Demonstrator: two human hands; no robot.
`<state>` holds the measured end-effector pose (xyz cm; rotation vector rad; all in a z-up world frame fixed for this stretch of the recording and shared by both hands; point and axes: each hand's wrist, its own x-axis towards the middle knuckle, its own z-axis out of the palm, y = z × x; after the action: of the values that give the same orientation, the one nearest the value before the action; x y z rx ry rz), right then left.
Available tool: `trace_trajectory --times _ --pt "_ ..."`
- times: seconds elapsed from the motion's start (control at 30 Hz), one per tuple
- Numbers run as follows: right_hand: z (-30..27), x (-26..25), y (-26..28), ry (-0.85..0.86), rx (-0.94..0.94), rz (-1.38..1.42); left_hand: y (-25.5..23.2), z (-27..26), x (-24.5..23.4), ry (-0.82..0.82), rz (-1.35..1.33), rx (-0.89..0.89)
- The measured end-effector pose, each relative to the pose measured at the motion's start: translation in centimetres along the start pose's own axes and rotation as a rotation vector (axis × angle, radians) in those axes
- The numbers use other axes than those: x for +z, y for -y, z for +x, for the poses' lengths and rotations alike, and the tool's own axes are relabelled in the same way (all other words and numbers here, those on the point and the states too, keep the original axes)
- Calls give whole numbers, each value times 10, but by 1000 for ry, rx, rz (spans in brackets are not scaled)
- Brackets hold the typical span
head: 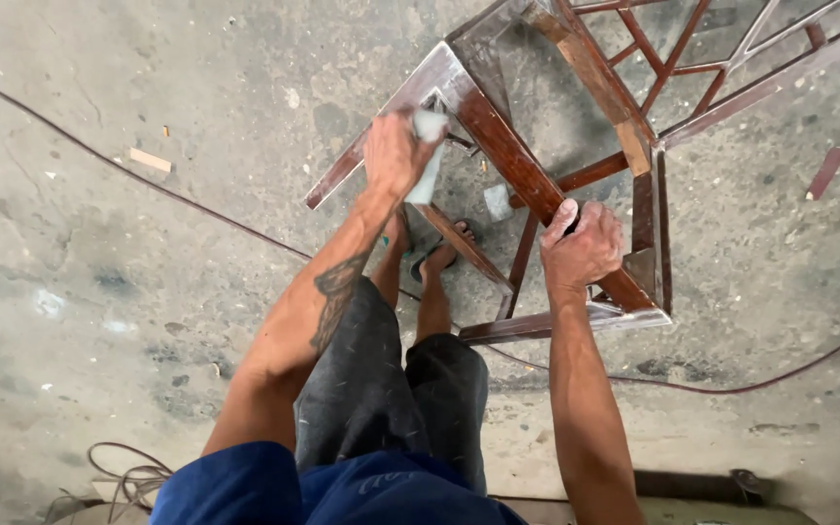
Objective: The person sands the frame of a wooden chair using a sanding block. They systematically rub the block along the legs, crossbars, and the seat frame, repositioning the chair to access different angles and surfaces.
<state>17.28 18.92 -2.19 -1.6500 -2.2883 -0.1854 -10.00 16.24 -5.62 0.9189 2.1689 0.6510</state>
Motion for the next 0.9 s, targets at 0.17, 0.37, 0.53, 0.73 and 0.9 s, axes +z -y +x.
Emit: trace_trajectory --times 0.17,0.37,0.53,0.73,0.9 --pt "-4 3 -2 -3 3 7 -5 18 -3 -39 67 62" --pt "0 6 -1 -13 2 3 2 18 3 -43 -5 8" --pt "1 -1 2 -1 -14 22 7 7 9 -48 -10 -100" --pt "1 1 3 -62 -37 0 0 12 2 -24 -198 -109" --pt "-3 2 2 -25 -22 3 3 9 20 -233 -198 7"
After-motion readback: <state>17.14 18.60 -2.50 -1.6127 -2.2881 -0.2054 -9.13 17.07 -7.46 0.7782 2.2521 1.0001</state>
